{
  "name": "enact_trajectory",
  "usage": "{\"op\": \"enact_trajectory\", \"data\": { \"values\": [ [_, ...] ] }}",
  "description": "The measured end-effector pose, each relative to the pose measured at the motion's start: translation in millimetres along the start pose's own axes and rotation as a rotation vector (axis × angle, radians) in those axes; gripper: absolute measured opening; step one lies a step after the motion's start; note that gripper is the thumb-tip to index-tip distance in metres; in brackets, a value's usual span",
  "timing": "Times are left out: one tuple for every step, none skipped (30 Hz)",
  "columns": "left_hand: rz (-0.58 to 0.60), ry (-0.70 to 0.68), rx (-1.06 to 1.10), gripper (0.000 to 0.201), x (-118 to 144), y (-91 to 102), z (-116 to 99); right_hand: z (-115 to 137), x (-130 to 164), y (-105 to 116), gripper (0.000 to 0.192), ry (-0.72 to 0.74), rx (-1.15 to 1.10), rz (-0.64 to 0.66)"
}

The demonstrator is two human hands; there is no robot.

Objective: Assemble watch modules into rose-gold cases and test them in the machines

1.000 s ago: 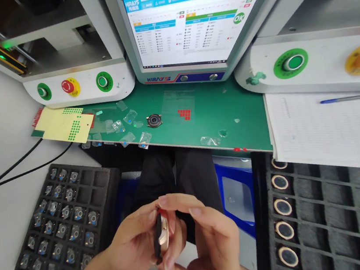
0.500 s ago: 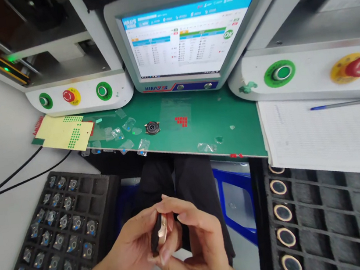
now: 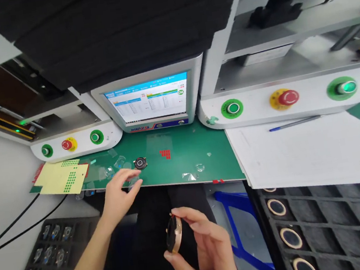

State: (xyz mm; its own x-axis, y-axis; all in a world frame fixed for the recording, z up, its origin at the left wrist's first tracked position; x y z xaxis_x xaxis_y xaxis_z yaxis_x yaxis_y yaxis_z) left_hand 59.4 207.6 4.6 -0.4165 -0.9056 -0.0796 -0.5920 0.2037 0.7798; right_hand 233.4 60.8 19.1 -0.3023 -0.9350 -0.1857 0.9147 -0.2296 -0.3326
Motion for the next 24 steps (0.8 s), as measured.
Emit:
{"op": "enact_trajectory", "data": {
  "values": [
    [0.002,-0.004,-0.137,0.024,-14,3.1,8,-3,0,3,0.06,-0.008,0.013,0.0],
    [0.021,0.004,-0.209,0.029,-26,2.8,16,-7,0,6,0.06,-0.016,0.027,0.006],
    [0.048,0.015,-0.245,0.035,-37,0.7,23,-10,0,8,0.06,-0.024,0.041,0.013],
    [0.074,0.022,-0.295,0.04,-45,-1.5,28,-13,-1,11,0.06,-0.027,0.052,0.012],
    [0.099,0.031,-0.345,0.043,-51,-3.7,32,-15,-1,14,0.06,-0.026,0.06,0.004],
    [0.123,0.039,-0.39,0.042,-56,-5.6,35,-17,-2,18,0.059,-0.028,0.068,-0.007],
    [0.145,0.045,-0.427,0.039,-59,-7.4,37,-18,-3,22,0.059,-0.029,0.077,-0.02],
    [0.168,0.049,-0.457,0.036,-61,-9.0,38,-19,-5,26,0.058,-0.03,0.085,-0.036],
    [0.189,0.051,-0.482,0.032,-62,-10.4,38,-19,-7,30,0.058,-0.033,0.092,-0.051],
    [0.208,0.05,-0.501,0.028,-62,-11.5,38,-19,-9,33,0.057,-0.037,0.096,-0.063],
    [0.224,0.046,-0.515,0.025,-63,-12.5,38,-19,-11,36,0.056,-0.037,0.098,-0.069],
    [0.237,0.04,-0.526,0.023,-63,-13.3,37,-18,-13,38,0.056,-0.036,0.101,-0.07],
    [0.247,0.031,-0.533,0.022,-64,-14.1,36,-17,-14,39,0.056,-0.035,0.102,-0.071],
    [0.256,0.02,-0.537,0.022,-64,-14.7,35,-16,-16,40,0.056,-0.035,0.103,-0.071],
    [0.264,0.009,-0.538,0.022,-64,-15.0,34,-16,-17,40,0.057,-0.037,0.104,-0.069],
    [0.269,-0.003,-0.535,0.022,-64,-15.1,33,-15,-17,39,0.057,-0.035,0.103,-0.068],
    [0.272,-0.014,-0.529,0.022,-64,-14.8,31,-15,-17,39,0.057,-0.037,0.101,-0.067],
    [0.271,-0.025,-0.519,0.022,-65,-14.1,30,-15,-17,38,0.056,-0.039,0.1,-0.066],
    [0.267,-0.035,-0.503,0.022,-65,-13.1,30,-15,-16,37,0.056,-0.041,0.101,-0.065],
    [0.26,-0.043,-0.483,0.022,-65,-11.8,30,-15,-15,37,0.055,-0.04,0.106,-0.067],
    [0.248,-0.049,-0.457,0.022,-65,-10.4,30,-16,-13,37,0.055,-0.037,0.115,-0.073],
    [0.233,-0.054,-0.424,0.022,-65,-8.9,31,-16,-11,38,0.054,-0.032,0.128,-0.08],
    [0.213,-0.057,-0.387,0.021,-65,-7.5,32,-16,-8,39,0.053,-0.027,0.145,-0.086],
    [0.19,-0.059,-0.343,0.02,-64,-5.9,33,-17,-5,42,0.052,-0.023,0.165,-0.095]
  ]
}}
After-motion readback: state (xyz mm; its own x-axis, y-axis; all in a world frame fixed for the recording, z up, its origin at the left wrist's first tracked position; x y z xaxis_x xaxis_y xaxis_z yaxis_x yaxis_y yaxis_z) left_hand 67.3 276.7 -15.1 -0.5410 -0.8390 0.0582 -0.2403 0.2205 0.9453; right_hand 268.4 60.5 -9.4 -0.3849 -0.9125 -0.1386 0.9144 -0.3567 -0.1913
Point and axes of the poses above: each hand's wrist, its own x-axis away from the middle knuckle, its own y-axis out of the back of the hand, z = x × y, the point moved 9 cm from there along -x, towards the middle knuckle, and after that the axes turned 11 degrees about -y, right-handed, at the moved point
